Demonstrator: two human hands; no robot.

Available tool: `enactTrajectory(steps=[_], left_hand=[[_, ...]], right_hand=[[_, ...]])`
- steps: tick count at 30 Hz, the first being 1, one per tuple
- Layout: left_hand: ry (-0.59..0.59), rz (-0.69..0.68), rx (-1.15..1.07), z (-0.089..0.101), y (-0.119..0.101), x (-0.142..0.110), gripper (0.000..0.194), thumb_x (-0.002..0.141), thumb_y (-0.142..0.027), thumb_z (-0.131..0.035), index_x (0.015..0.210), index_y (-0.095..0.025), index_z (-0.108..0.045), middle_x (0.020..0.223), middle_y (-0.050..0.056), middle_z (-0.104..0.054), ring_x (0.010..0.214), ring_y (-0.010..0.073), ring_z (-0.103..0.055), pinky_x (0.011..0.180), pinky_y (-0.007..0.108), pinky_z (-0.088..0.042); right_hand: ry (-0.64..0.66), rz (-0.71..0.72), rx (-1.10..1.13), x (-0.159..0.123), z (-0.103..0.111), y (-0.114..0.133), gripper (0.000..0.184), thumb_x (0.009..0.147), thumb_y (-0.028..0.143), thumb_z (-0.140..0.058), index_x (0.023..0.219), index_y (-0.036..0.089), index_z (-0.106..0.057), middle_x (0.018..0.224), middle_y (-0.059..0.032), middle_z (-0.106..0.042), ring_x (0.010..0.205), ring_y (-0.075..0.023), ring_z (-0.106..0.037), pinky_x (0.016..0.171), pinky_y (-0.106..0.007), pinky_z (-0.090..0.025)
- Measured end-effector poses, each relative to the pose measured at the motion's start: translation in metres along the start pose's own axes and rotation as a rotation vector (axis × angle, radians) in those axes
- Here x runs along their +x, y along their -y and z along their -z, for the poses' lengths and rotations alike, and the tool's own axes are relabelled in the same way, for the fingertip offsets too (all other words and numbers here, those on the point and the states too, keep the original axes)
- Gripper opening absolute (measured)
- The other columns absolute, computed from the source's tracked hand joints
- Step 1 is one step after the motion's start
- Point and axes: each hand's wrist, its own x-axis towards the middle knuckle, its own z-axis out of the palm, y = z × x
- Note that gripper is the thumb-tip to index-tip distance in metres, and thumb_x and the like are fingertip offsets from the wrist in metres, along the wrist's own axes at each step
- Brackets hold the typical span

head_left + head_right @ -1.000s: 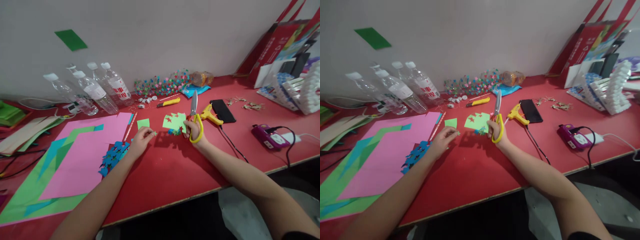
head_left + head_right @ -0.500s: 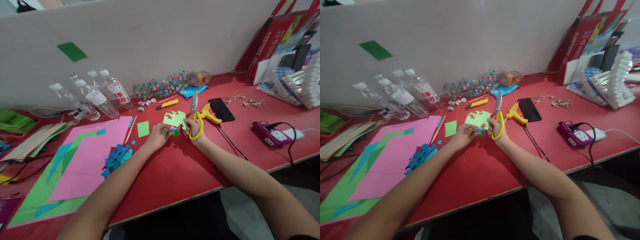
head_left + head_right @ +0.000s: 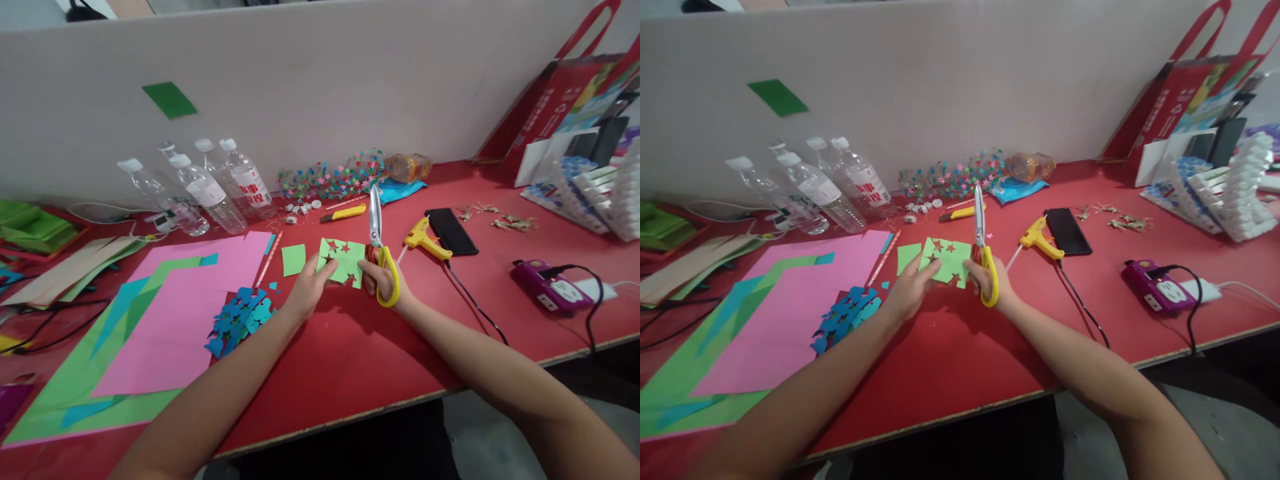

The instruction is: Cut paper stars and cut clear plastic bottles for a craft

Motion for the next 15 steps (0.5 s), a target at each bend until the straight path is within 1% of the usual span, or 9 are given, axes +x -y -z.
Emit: enactTrajectory(steps=[1,2,4,6,8,10,12,15], left_hand=[[-0.027,0.025,-0.018,0.001,0.0,0.0,0.047,0.08,-0.042,-0.065,0.121,-0.019,-0.059,0.11,0.008,-0.071,0.094,0.0232,-0.068,0.08,0.036,-0.054],[-0.018,0.052,-0.019,0.003,0.0,0.0,0.047,0.079,-0.04,-0.065,0.121,-0.019,-0.06,0.108,0.008,-0.071,0.09,0.0231,-0.068,0.074,0.034,-0.055],[0.05,0.081,0.01,0.009,0.0,-0.001,0.044,0.077,-0.038,-0.067,0.116,-0.019,-0.063,0.105,0.007,-0.072,0.087,0.023,-0.069,0.071,0.033,-0.054],[0.106,0.072,0.046,0.014,-0.001,-0.002,0.039,0.075,-0.037,-0.069,0.109,-0.018,-0.067,0.104,0.007,-0.073,0.093,0.0233,-0.068,0.079,0.034,-0.054],[0.097,0.068,0.029,0.019,0.0,-0.004,0.038,0.073,-0.037,-0.071,0.106,-0.018,-0.067,0.105,0.007,-0.073,0.1,0.0239,-0.067,0.088,0.035,-0.051],[0.06,0.086,-0.068,0.024,0.002,-0.006,0.045,0.073,-0.041,-0.071,0.111,-0.018,-0.064,0.109,0.009,-0.072,0.101,0.0249,-0.067,0.089,0.037,-0.052],[0.059,0.087,-0.184,0.027,0.004,-0.008,0.051,0.074,-0.047,-0.069,0.115,-0.019,-0.061,0.113,0.011,-0.07,0.102,0.0262,-0.067,0.086,0.039,-0.054],[0.156,0.066,-0.275,0.027,0.009,-0.012,0.051,0.072,-0.049,-0.07,0.111,-0.017,-0.062,0.112,0.014,-0.07,0.102,0.0278,-0.067,0.083,0.039,-0.055]], right_hand=[[0.02,0.003,-0.052,-0.002,-0.001,0.002,0.044,0.081,0.04,-0.061,0.047,0.023,-0.038,0.032,0.0052,-0.04,0.032,-0.0089,-0.041,0.039,-0.023,-0.035],[0.035,0.001,-0.079,-0.004,-0.001,0.004,0.044,0.082,0.04,-0.06,0.047,0.023,-0.038,0.032,0.0048,-0.041,0.032,-0.009,-0.041,0.039,-0.023,-0.034],[0.058,0.002,-0.095,-0.006,-0.001,0.006,0.044,0.083,0.039,-0.059,0.047,0.023,-0.039,0.032,0.0045,-0.041,0.033,-0.0091,-0.041,0.041,-0.024,-0.035],[0.081,0.015,-0.082,-0.005,0.0,0.005,0.039,0.081,0.038,-0.06,0.05,0.022,-0.042,0.033,0.005,-0.043,0.033,-0.0089,-0.041,0.042,-0.024,-0.036],[0.112,0.017,-0.055,-0.003,0.001,0.002,0.033,0.079,0.035,-0.061,0.053,0.022,-0.046,0.033,0.0059,-0.043,0.033,-0.0088,-0.041,0.042,-0.023,-0.037],[0.109,-0.006,-0.006,-0.002,0.001,0.0,0.027,0.078,0.033,-0.061,0.057,0.021,-0.048,0.034,0.0067,-0.045,0.032,-0.0086,-0.041,0.04,-0.022,-0.035],[0.071,-0.027,0.064,-0.002,0.0,0.001,0.022,0.077,0.034,-0.061,0.063,0.021,-0.05,0.038,0.0058,-0.052,0.031,-0.0086,-0.042,0.037,-0.022,-0.034],[0.052,-0.042,0.157,-0.005,-0.006,0.007,0.023,0.074,0.037,-0.063,0.066,0.021,-0.05,0.047,0.003,-0.062,0.03,-0.0087,-0.045,0.034,-0.022,-0.035]])
